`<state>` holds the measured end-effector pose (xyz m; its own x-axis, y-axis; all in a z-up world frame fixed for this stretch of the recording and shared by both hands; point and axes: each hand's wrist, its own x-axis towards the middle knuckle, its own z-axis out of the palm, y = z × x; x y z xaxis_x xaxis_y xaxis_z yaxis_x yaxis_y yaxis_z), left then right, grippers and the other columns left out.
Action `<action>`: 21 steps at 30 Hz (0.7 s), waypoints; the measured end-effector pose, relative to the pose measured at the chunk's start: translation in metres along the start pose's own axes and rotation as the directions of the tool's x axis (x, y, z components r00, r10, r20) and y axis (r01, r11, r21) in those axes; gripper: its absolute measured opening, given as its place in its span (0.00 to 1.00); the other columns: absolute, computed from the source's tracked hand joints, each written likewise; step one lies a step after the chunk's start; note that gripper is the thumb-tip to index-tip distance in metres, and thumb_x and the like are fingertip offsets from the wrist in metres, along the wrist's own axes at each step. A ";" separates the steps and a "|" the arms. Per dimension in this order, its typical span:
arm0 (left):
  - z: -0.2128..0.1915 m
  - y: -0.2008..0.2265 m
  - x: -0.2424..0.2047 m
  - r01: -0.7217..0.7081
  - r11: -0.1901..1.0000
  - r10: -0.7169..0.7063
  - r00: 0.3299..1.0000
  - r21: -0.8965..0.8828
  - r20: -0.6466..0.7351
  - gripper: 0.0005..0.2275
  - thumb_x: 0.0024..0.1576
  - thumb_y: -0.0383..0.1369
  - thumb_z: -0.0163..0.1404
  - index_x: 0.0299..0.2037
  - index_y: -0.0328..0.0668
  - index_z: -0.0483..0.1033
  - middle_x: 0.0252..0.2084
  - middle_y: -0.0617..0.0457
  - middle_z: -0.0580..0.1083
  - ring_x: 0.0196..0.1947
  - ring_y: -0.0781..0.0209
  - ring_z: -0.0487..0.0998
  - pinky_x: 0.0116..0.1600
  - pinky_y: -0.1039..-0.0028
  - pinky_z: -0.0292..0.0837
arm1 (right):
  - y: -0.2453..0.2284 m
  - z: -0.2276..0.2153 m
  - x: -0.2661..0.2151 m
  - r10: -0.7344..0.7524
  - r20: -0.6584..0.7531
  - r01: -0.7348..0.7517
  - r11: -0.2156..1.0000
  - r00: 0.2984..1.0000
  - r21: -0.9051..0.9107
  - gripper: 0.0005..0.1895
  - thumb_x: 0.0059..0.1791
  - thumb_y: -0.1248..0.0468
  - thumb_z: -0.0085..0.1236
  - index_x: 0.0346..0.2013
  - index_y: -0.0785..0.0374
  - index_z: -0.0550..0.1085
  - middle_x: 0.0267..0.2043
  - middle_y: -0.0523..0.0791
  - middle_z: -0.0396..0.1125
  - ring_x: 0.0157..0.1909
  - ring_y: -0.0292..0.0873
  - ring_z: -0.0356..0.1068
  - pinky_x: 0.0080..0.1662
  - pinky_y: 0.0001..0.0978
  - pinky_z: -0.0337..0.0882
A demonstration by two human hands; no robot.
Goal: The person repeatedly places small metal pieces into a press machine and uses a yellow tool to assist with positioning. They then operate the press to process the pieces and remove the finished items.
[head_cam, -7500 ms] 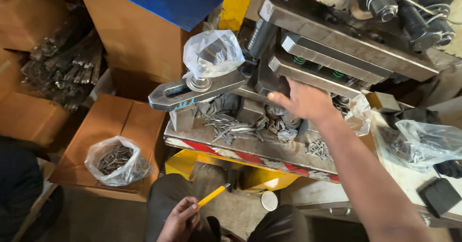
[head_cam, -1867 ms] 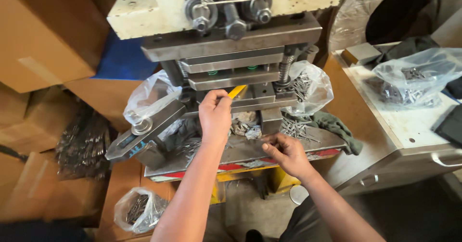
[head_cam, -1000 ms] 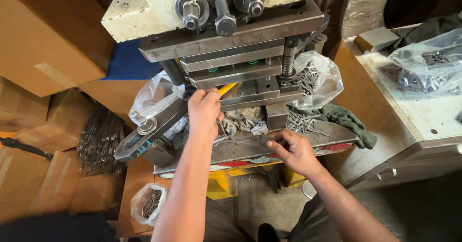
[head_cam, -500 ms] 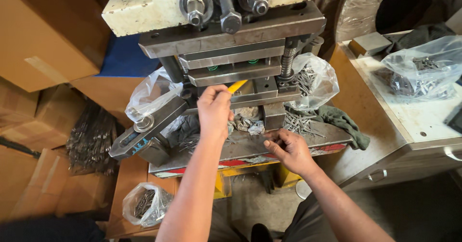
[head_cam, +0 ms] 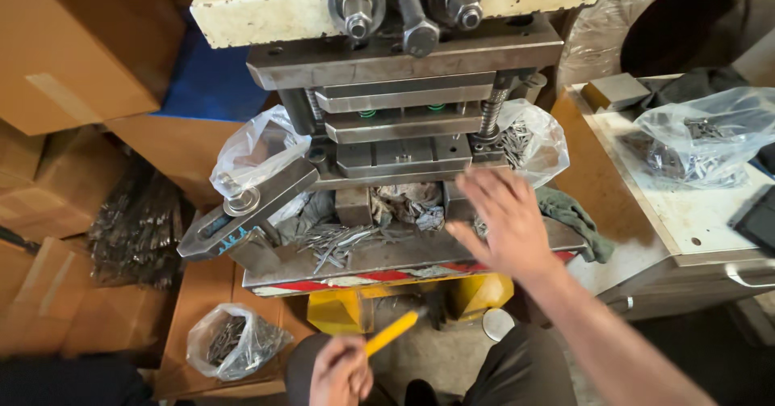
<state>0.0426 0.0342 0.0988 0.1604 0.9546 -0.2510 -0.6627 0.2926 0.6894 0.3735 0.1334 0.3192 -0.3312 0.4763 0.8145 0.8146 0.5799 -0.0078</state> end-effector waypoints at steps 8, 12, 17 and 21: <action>-0.148 -0.081 0.023 -0.091 0.996 0.088 0.989 0.022 0.117 0.08 0.55 0.15 0.49 0.43 0.27 0.75 0.19 0.50 0.70 0.15 0.67 0.67 0.21 0.75 0.62 | 0.016 0.027 0.073 0.122 0.246 -0.052 0.961 0.962 -0.272 0.46 0.44 0.30 0.55 0.59 0.67 0.73 0.62 0.52 0.65 0.67 0.57 0.61 0.68 0.69 0.45; -0.161 -0.090 0.031 -0.211 0.977 0.203 0.947 0.006 0.248 0.09 0.55 0.14 0.50 0.45 0.24 0.76 0.20 0.48 0.73 0.15 0.69 0.69 0.22 0.78 0.62 | 0.016 0.037 0.091 0.356 0.443 -0.209 0.915 0.823 -0.346 0.45 0.43 0.27 0.53 0.58 0.60 0.74 0.58 0.52 0.67 0.67 0.56 0.61 0.65 0.80 0.37; -0.153 -0.085 0.034 -0.216 0.967 0.202 0.973 0.134 0.110 0.09 0.53 0.12 0.50 0.43 0.24 0.77 0.18 0.45 0.74 0.15 0.66 0.70 0.22 0.75 0.63 | 0.012 0.039 0.084 0.284 0.319 -0.176 0.928 0.904 -0.328 0.45 0.43 0.28 0.54 0.55 0.63 0.75 0.60 0.52 0.68 0.65 0.56 0.62 0.62 0.80 0.39; -0.154 -0.088 0.031 -0.245 0.968 0.231 0.954 0.051 0.190 0.09 0.54 0.13 0.50 0.42 0.26 0.77 0.16 0.50 0.71 0.13 0.70 0.67 0.20 0.77 0.60 | -0.001 0.041 0.065 0.284 0.218 -0.220 0.935 0.934 -0.277 0.41 0.47 0.33 0.56 0.58 0.65 0.75 0.62 0.48 0.68 0.67 0.52 0.62 0.66 0.79 0.41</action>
<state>-0.0069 0.0295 -0.0742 0.1392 0.9890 0.0492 -0.6434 0.0526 0.7637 0.3319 0.1911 0.3483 -0.1820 0.7537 0.6316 0.9666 0.2549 -0.0256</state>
